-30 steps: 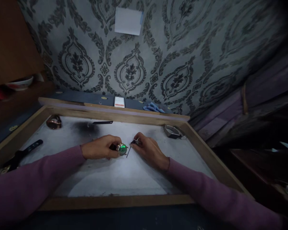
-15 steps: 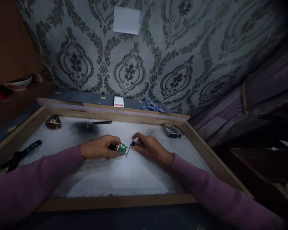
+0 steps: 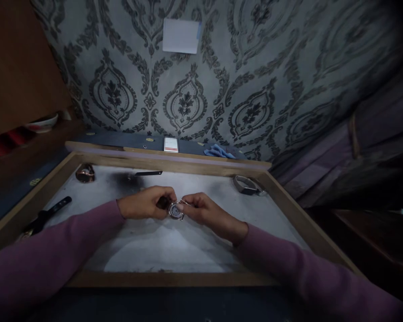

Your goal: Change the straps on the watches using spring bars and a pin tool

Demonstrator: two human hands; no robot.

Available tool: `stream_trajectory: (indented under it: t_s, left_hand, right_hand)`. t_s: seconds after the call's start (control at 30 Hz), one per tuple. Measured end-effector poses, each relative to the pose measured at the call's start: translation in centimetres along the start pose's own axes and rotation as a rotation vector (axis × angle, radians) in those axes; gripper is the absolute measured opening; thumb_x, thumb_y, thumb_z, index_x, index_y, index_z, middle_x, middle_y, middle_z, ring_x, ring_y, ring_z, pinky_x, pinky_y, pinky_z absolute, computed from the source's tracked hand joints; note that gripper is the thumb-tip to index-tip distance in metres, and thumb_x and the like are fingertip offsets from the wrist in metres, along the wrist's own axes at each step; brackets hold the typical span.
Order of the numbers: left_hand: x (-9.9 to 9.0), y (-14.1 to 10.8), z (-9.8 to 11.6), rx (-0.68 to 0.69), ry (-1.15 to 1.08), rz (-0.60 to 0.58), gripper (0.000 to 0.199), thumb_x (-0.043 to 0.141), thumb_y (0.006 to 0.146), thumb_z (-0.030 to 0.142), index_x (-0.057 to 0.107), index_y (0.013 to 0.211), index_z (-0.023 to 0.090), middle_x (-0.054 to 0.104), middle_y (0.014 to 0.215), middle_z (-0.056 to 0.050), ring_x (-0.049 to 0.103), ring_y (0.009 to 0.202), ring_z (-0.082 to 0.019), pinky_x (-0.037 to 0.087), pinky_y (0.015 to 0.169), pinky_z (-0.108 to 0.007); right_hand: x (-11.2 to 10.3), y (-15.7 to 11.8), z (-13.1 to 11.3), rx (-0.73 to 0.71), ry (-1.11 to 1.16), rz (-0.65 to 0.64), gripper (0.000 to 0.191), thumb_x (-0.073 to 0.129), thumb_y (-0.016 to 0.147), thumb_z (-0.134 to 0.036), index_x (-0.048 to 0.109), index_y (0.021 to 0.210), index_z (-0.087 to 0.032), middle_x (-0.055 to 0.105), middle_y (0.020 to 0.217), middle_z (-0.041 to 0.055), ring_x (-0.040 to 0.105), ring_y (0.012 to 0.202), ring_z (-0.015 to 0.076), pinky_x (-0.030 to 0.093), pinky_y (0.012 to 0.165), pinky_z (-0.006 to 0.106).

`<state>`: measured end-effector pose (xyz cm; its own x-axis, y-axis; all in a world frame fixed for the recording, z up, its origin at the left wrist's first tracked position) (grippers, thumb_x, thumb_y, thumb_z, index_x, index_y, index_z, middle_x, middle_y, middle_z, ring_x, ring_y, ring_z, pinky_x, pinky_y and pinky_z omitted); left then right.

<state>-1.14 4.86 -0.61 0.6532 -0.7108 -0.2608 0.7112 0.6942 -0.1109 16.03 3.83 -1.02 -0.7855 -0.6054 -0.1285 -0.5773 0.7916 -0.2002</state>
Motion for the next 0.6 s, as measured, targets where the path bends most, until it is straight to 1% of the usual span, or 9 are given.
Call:
stream_trajectory:
  t_s: [0.07,0.17,0.23,0.3,0.37,0.4,0.47,0.53,0.6]
  left_hand:
    - [-0.4,0.0,0.3,0.053,0.026,0.151,0.026,0.058,0.066,0.016,0.052,0.091,0.018,0.055,0.084,0.001,0.052,0.072,-0.013,0.041,0.062,-0.024]
    - [-1.3,-0.2,0.4,0.158,0.128,0.465,0.035,0.059,0.068,0.019,0.051,0.102,0.021,0.053,0.109,-0.006,0.055,0.094,-0.019,0.046,0.074,-0.030]
    - [-1.9,-0.4,0.2,0.193,0.221,0.673,0.036,0.059,0.070,0.023,0.050,0.105,0.021,0.051,0.115,-0.008,0.050,0.108,-0.023,0.046,0.078,-0.033]
    - [-2.4,-0.6,0.0,0.194,0.271,0.817,0.033,0.060,0.072,0.028,0.050,0.103,0.020,0.051,0.111,-0.007,0.048,0.109,-0.024,0.045,0.080,-0.034]
    - [-2.4,-0.5,-0.2,0.163,0.246,0.818,0.022,0.056,0.077,0.036,0.051,0.091,0.019,0.052,0.096,-0.004,0.051,0.093,-0.021,0.043,0.074,-0.031]
    - [-2.3,-0.4,-0.3,0.133,0.198,0.759,0.022,0.054,0.080,0.040,0.052,0.084,0.018,0.052,0.086,-0.002,0.051,0.083,-0.018,0.041,0.070,-0.029]
    - [-1.6,0.0,-0.4,0.062,0.046,0.569,0.033,0.047,0.085,0.048,0.053,0.077,0.017,0.049,0.073,0.000,0.047,0.072,-0.015,0.038,0.063,-0.026]
    - [-0.8,0.3,-0.4,0.044,-0.101,0.426,0.035,0.050,0.085,0.050,0.057,0.085,0.016,0.052,0.077,-0.001,0.048,0.074,-0.015,0.038,0.063,-0.024]
    - [-0.3,0.4,-0.3,0.082,-0.172,0.392,0.034,0.059,0.081,0.046,0.058,0.095,0.015,0.054,0.084,-0.002,0.047,0.076,-0.014,0.038,0.064,-0.024]
  right_hand:
    - [0.1,0.1,0.2,0.039,0.135,0.040,0.042,0.068,0.074,-0.053,0.055,0.065,-0.015,0.028,0.045,-0.0102,0.016,0.042,0.0043,0.010,0.042,0.023]
    - [0.2,0.4,0.3,0.042,0.285,0.116,0.040,0.070,0.073,-0.052,0.055,0.068,-0.015,0.027,0.045,-0.0113,0.013,0.041,0.0037,0.007,0.041,0.023]
    - [0.3,0.6,0.2,0.013,0.355,0.167,0.041,0.072,0.071,-0.051,0.054,0.070,-0.014,0.025,0.047,-0.0118,0.012,0.043,0.0034,0.006,0.041,0.023]
    - [0.4,0.8,0.1,-0.015,0.410,0.207,0.042,0.073,0.069,-0.051,0.054,0.072,-0.014,0.022,0.047,-0.0125,0.010,0.043,0.0033,0.005,0.040,0.022]
    - [0.5,1.1,0.0,-0.035,0.450,0.239,0.043,0.074,0.068,-0.052,0.055,0.074,-0.014,0.020,0.047,-0.0133,0.008,0.042,0.0031,0.004,0.040,0.022]
    - [0.6,1.2,0.0,-0.041,0.466,0.253,0.044,0.074,0.067,-0.053,0.055,0.075,-0.015,0.020,0.047,-0.0135,0.008,0.042,0.0030,0.004,0.039,0.021]
    - [0.9,1.5,0.0,-0.045,0.496,0.277,0.045,0.075,0.066,-0.054,0.054,0.076,-0.016,0.020,0.045,-0.0140,0.008,0.041,0.0030,0.004,0.039,0.021]
    - [1.3,1.7,0.1,-0.039,0.513,0.294,0.045,0.075,0.065,-0.055,0.053,0.077,-0.017,0.022,0.044,-0.0143,0.009,0.040,0.0031,0.005,0.039,0.021]
    - [1.7,1.8,0.3,-0.039,0.506,0.303,0.045,0.076,0.065,-0.055,0.054,0.077,-0.017,0.025,0.043,-0.0136,0.012,0.039,0.0033,0.006,0.040,0.022]
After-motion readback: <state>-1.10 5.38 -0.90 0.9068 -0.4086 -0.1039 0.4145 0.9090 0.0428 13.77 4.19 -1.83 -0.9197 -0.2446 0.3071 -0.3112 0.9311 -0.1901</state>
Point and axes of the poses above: each hand's wrist, its own y-axis towards the middle knuckle, its own x-axis out of the palm, z = x × y, the point moved 2 cm from there along y, towards the middle knuckle
